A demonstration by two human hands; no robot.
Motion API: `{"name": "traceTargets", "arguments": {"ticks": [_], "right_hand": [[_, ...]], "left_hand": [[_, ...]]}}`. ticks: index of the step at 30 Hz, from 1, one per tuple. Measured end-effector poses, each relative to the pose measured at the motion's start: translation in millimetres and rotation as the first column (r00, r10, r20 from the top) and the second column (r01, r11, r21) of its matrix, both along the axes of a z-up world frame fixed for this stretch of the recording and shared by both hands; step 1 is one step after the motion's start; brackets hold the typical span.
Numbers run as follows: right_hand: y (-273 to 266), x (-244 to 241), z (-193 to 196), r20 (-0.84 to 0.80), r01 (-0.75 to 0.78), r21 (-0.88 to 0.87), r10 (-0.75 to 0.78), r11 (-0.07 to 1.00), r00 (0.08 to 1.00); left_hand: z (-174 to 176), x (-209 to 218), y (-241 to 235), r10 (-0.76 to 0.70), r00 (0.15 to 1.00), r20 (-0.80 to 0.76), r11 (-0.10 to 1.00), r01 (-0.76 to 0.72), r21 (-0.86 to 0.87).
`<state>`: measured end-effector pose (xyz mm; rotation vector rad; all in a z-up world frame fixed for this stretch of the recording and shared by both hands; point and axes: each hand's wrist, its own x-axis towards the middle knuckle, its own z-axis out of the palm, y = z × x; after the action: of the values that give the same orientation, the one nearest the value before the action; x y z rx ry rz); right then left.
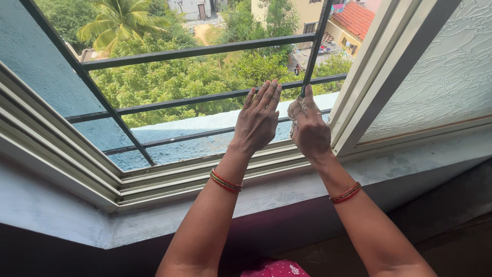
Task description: The person wipes the metal security bars and the window frame using a cloth. They systematically clean the horizontal and vertical bars and the surrounding frame from a first-person perspective.
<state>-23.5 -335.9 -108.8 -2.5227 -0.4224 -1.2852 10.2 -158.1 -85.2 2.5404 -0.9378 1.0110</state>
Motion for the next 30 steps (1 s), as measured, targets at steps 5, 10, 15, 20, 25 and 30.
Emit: {"name": "traceTargets", "arguments": {"ticks": [5, 10, 15, 20, 25, 30], "right_hand": [[19.5, -3.6, 36.1, 0.038, -0.352, 0.413, 0.370, 0.840, 0.928], [40.1, 32.6, 58.2, 0.222, -0.404, 0.359, 0.343, 0.841, 0.913], [69.1, 37.9, 42.0, 0.103, -0.072, 0.115, 0.060, 0.991, 0.993], [127.4, 37.0, 40.1, 0.093, -0.063, 0.065, 0.056, 0.996, 0.994], [202.0, 26.1, 43.8, 0.113, -0.170, 0.026, 0.166, 0.985, 0.980], [224.6, 36.0, 57.7, -0.046, -0.414, 0.262, 0.440, 0.872, 0.897]], "left_hand": [[-0.2, -6.4, 37.8, 0.030, 0.999, 0.029, 0.999, -0.029, -0.041], [0.8, -12.8, 85.5, 0.123, 0.992, 0.003, 0.991, -0.123, -0.057], [5.8, -22.7, 152.5, 0.234, 0.972, -0.027, 0.970, -0.235, -0.059], [6.6, -30.5, 187.7, 0.271, 0.962, -0.014, 0.959, -0.272, -0.086], [5.6, -33.3, 193.0, 0.267, 0.963, -0.043, 0.958, -0.271, -0.099], [6.3, -34.2, 201.1, 0.250, 0.968, -0.021, 0.963, -0.251, -0.101]]}}
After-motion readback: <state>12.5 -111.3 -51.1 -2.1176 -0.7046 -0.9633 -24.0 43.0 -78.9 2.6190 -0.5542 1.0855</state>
